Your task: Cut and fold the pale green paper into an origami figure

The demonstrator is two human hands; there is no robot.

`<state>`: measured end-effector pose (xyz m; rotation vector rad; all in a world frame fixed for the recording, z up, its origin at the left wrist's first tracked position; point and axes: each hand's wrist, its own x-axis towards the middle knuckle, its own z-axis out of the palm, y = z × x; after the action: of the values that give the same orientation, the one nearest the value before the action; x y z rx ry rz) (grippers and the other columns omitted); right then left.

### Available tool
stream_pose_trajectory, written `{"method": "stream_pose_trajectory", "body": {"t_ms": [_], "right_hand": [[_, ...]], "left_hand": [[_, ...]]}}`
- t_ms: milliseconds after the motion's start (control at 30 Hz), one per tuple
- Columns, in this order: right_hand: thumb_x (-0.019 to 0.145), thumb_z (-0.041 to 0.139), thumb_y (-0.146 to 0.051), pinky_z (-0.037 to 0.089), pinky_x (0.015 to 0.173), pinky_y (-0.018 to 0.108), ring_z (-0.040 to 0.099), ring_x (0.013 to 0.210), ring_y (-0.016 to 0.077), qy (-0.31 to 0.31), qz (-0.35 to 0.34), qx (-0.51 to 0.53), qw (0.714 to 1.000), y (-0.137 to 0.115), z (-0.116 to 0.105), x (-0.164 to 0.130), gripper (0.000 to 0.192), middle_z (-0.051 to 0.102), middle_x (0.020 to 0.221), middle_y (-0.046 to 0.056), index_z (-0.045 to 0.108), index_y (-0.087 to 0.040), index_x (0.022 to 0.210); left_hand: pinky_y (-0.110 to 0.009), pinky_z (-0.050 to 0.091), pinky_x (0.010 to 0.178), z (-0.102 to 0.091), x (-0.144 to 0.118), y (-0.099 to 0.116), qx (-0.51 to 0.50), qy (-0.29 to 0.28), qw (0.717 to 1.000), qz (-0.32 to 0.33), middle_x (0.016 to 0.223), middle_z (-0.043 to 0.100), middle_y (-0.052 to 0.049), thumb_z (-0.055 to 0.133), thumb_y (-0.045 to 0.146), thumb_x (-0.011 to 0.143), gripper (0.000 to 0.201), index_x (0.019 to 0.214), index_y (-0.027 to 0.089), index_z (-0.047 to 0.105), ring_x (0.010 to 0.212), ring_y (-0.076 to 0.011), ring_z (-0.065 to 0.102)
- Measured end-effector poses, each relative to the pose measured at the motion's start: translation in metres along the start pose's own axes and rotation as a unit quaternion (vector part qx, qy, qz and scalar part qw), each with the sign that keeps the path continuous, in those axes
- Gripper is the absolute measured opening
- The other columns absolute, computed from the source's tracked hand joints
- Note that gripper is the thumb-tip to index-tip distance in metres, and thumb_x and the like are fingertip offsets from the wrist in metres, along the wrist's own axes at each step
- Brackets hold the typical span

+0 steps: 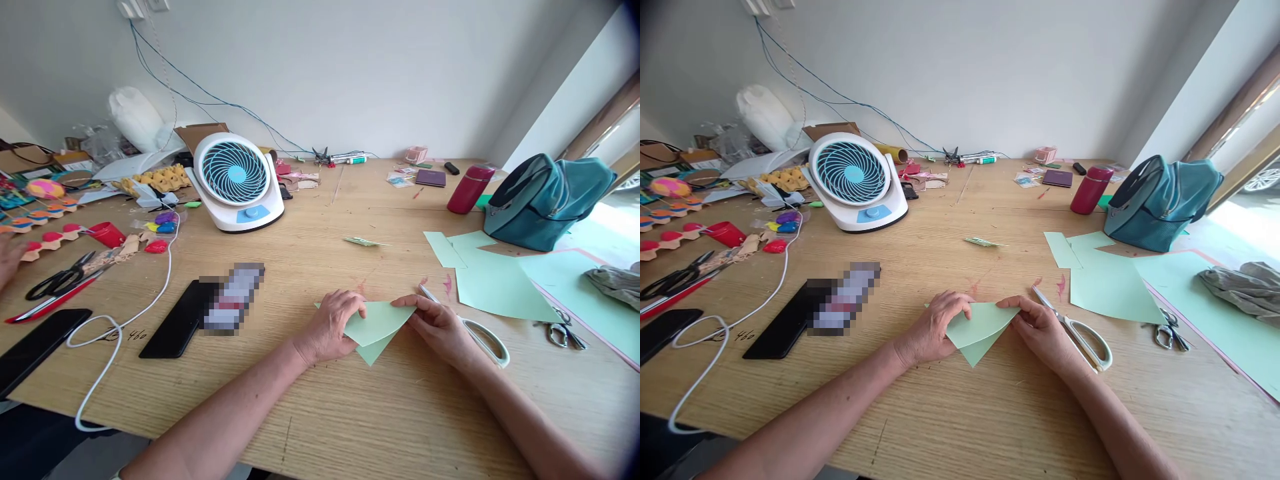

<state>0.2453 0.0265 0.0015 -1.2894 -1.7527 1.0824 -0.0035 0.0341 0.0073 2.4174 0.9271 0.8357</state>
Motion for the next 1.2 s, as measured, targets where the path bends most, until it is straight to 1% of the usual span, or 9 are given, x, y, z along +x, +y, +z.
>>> {"method": "stream_pose_trajectory", "body": {"t_ms": [200, 367, 467, 567, 767, 967, 1100, 1200], "right_hand": [[0.089, 0.053, -0.035, 0.055, 0.071, 0.035, 0.063, 0.078, 0.0209, 0.013, -0.022, -0.063, 0.998, -0.003, -0.004, 0.000, 0.023, 0.066, 0.079, 0.002, 0.069, -0.027, 0.103], [0.089, 0.052, -0.037, 0.055, 0.069, 0.035, 0.062, 0.075, 0.0205, 0.014, -0.017, -0.082, 0.996, -0.007, -0.005, -0.001, 0.024, 0.067, 0.079, 0.002, 0.070, -0.027, 0.102], [0.089, 0.054, -0.041, 0.054, 0.071, 0.035, 0.063, 0.079, 0.0213, 0.012, -0.024, -0.066, 0.997, -0.011, -0.005, -0.002, 0.024, 0.069, 0.083, 0.003, 0.070, -0.027, 0.100], [0.089, 0.055, -0.048, 0.054, 0.072, 0.035, 0.062, 0.081, 0.0214, 0.003, -0.022, -0.041, 0.999, -0.014, -0.004, -0.001, 0.028, 0.069, 0.089, 0.004, 0.070, -0.026, 0.097], [0.086, 0.060, -0.055, 0.052, 0.073, 0.032, 0.061, 0.081, 0.0199, 0.003, -0.029, 0.001, 1.000, -0.008, -0.003, 0.000, 0.033, 0.069, 0.089, 0.004, 0.070, -0.024, 0.094], [0.086, 0.063, -0.052, 0.051, 0.077, 0.031, 0.062, 0.084, 0.0196, -0.005, -0.022, 0.030, 0.999, -0.004, -0.004, 0.001, 0.031, 0.070, 0.092, 0.005, 0.069, -0.023, 0.093], [0.086, 0.063, -0.052, 0.050, 0.080, 0.031, 0.062, 0.087, 0.0200, -0.008, -0.019, 0.055, 0.998, -0.006, -0.005, 0.001, 0.030, 0.071, 0.094, 0.005, 0.070, -0.022, 0.091], [0.085, 0.063, -0.052, 0.051, 0.079, 0.032, 0.063, 0.087, 0.0206, -0.001, -0.021, 0.060, 0.998, -0.006, -0.005, 0.001, 0.031, 0.071, 0.093, 0.006, 0.070, -0.022, 0.090]], "left_hand": [[-0.037, 0.036, 0.090, -0.004, 0.001, -0.002, 0.002, 0.015, 1.000, 0.007, 0.111, 0.063, -0.007, 0.068, 0.017, 0.072, 0.028, 0.094, 0.022, 0.050, 0.104, -0.0251, 0.057], [-0.038, 0.036, 0.093, -0.005, 0.001, -0.003, 0.004, 0.020, 1.000, 0.011, 0.113, 0.063, -0.007, 0.067, 0.032, 0.079, 0.024, 0.096, 0.022, 0.053, 0.105, -0.0246, 0.057], [-0.038, 0.036, 0.094, -0.004, 0.000, -0.005, 0.010, 0.028, 0.999, 0.014, 0.112, 0.063, -0.006, 0.063, 0.041, 0.084, 0.024, 0.096, 0.023, 0.054, 0.105, -0.0236, 0.057], [-0.038, 0.035, 0.095, -0.004, 0.000, -0.005, 0.008, 0.039, 0.999, 0.012, 0.111, 0.064, -0.005, 0.060, 0.046, 0.087, 0.025, 0.094, 0.022, 0.056, 0.104, -0.0223, 0.058], [-0.037, 0.035, 0.094, -0.007, 0.001, -0.003, -0.003, 0.054, 0.998, 0.011, 0.107, 0.065, -0.004, 0.054, 0.043, 0.091, 0.022, 0.089, 0.022, 0.058, 0.102, -0.0204, 0.059], [-0.038, 0.037, 0.092, -0.006, 0.001, -0.003, -0.006, 0.073, 0.997, 0.010, 0.104, 0.066, -0.005, 0.053, 0.042, 0.092, 0.022, 0.088, 0.021, 0.058, 0.097, -0.0203, 0.060], [-0.039, 0.037, 0.093, -0.007, 0.001, -0.003, -0.014, 0.074, 0.997, 0.008, 0.104, 0.067, -0.006, 0.048, 0.042, 0.095, 0.026, 0.089, 0.020, 0.060, 0.098, -0.0206, 0.060], [-0.038, 0.036, 0.093, -0.007, 0.001, -0.002, -0.037, 0.078, 0.996, 0.005, 0.104, 0.067, -0.006, 0.044, 0.044, 0.096, 0.029, 0.089, 0.020, 0.060, 0.099, -0.0208, 0.060]]}}
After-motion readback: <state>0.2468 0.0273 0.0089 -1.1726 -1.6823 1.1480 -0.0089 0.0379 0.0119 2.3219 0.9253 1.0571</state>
